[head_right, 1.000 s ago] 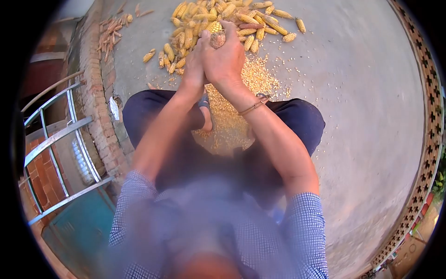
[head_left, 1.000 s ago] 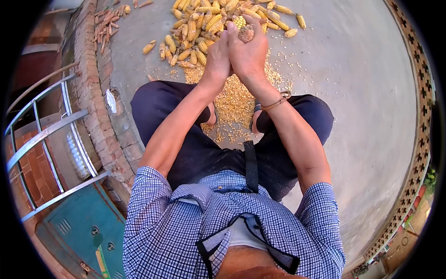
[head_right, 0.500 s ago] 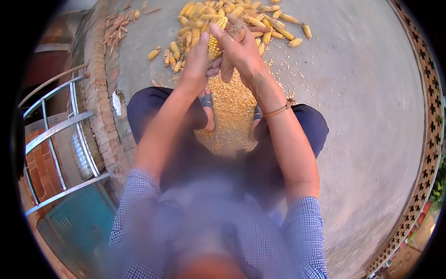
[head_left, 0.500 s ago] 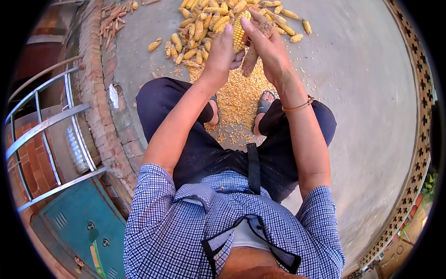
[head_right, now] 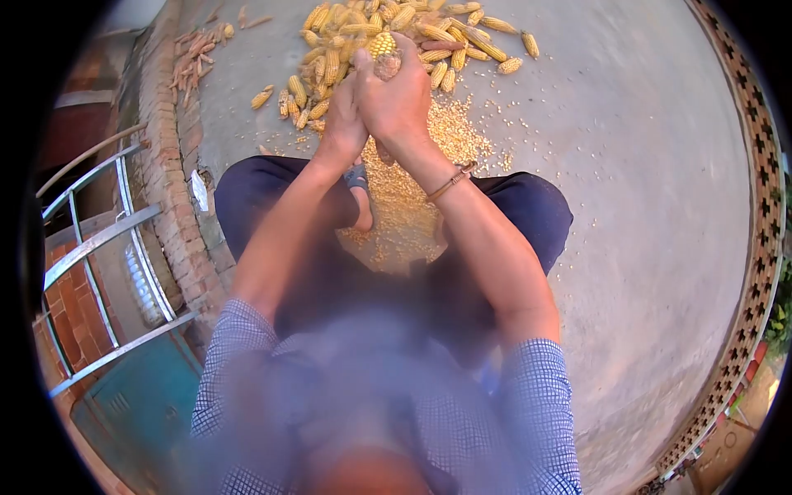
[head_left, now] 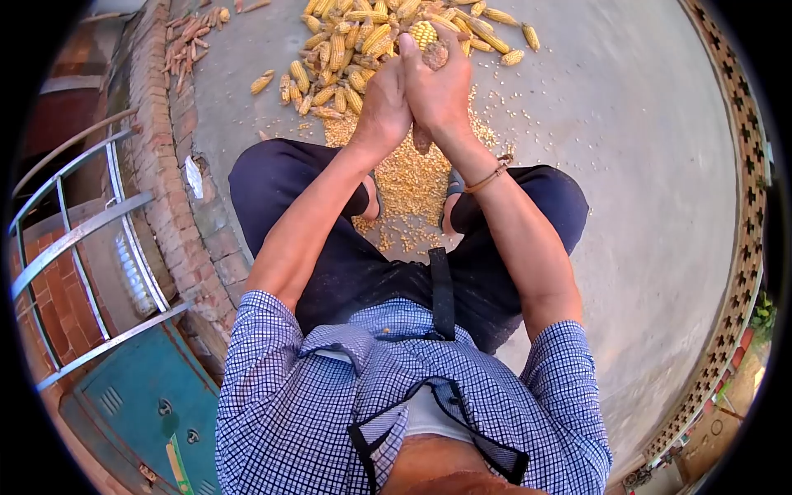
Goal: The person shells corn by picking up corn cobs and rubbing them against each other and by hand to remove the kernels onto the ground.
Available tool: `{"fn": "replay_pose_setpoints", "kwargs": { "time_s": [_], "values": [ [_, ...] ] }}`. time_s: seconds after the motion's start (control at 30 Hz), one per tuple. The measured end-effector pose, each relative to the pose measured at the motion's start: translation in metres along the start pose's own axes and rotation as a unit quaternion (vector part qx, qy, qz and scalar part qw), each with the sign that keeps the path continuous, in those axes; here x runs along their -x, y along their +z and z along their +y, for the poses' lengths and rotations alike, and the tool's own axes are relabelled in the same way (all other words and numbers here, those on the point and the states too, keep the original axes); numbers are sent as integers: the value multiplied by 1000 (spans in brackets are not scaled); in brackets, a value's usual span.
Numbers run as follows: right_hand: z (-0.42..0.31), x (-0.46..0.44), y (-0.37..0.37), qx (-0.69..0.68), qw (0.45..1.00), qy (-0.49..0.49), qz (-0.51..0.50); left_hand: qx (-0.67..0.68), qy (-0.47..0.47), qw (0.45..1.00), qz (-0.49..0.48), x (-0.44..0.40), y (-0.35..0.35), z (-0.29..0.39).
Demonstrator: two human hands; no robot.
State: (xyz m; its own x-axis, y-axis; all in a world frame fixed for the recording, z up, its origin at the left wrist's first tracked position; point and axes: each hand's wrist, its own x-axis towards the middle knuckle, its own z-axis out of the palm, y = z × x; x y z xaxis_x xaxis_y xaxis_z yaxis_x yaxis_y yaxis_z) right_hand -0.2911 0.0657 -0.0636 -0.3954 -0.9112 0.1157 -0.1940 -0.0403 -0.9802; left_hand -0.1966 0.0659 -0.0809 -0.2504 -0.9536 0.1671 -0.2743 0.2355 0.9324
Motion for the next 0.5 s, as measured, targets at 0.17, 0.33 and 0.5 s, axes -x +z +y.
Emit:
{"fn": "replay_pose_setpoints", "kwargs": {
  "time_s": [0.17,0.33,0.5],
  "values": [
    [10,-10,-1,-11,999,-17,48,68,-86,994,0,-4,1,13],
    [-2,-15,-9,-144,988,54,-33,354,-217,909,-41,-8,-11,32],
    [-3,-25,-21,-211,955,132,-160,393,-183,898,-68,-7,-22,21]
  ]
}}
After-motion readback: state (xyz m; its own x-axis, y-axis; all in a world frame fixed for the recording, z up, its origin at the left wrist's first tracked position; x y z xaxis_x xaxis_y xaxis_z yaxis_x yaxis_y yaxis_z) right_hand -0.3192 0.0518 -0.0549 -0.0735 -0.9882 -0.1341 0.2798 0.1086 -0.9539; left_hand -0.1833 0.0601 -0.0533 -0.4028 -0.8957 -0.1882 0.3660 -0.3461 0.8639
